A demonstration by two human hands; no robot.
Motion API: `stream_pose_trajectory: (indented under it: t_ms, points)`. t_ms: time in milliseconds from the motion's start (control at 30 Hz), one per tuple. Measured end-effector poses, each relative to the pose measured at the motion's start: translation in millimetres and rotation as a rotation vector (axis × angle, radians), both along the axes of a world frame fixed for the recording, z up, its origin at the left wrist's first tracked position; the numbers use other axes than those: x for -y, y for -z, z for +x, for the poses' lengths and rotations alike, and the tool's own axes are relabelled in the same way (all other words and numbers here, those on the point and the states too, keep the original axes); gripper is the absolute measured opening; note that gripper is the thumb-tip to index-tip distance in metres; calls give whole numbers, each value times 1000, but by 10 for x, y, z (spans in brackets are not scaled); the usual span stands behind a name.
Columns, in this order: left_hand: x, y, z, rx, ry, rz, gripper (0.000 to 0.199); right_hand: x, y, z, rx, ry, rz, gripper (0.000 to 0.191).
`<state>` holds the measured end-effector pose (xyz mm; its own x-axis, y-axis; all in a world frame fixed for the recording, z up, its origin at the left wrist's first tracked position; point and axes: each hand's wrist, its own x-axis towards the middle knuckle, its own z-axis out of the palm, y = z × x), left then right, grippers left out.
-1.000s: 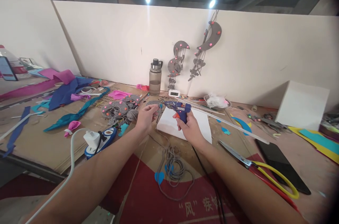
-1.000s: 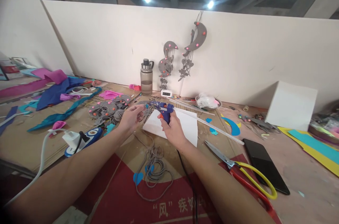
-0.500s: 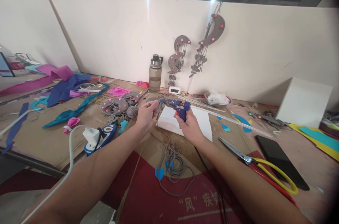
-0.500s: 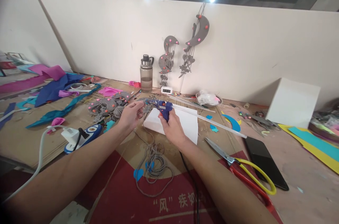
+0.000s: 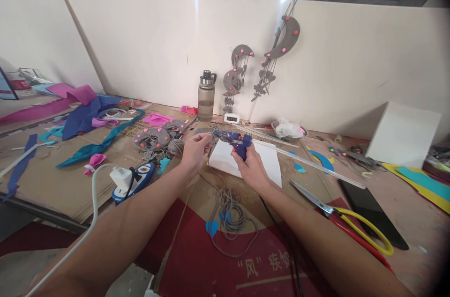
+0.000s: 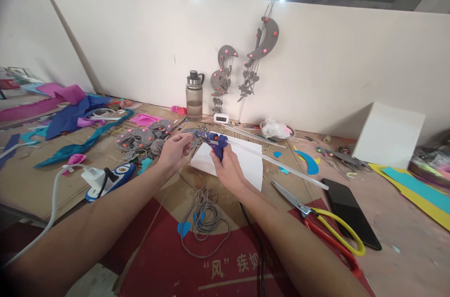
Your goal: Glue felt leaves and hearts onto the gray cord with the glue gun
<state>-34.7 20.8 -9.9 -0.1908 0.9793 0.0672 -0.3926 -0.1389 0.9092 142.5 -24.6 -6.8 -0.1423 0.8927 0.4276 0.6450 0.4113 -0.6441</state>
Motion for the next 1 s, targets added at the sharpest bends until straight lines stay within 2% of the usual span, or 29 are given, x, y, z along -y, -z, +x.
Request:
stream_pose_trajectory:
  t_ms: [433,1000]
  points:
    - [-31,32,-6,-4,-21,22,23,-36,37,26,-12,18,68,39]
    - [-23,30,-2,-12,-21,15,23,-12,19,-1,17,13,44,36]
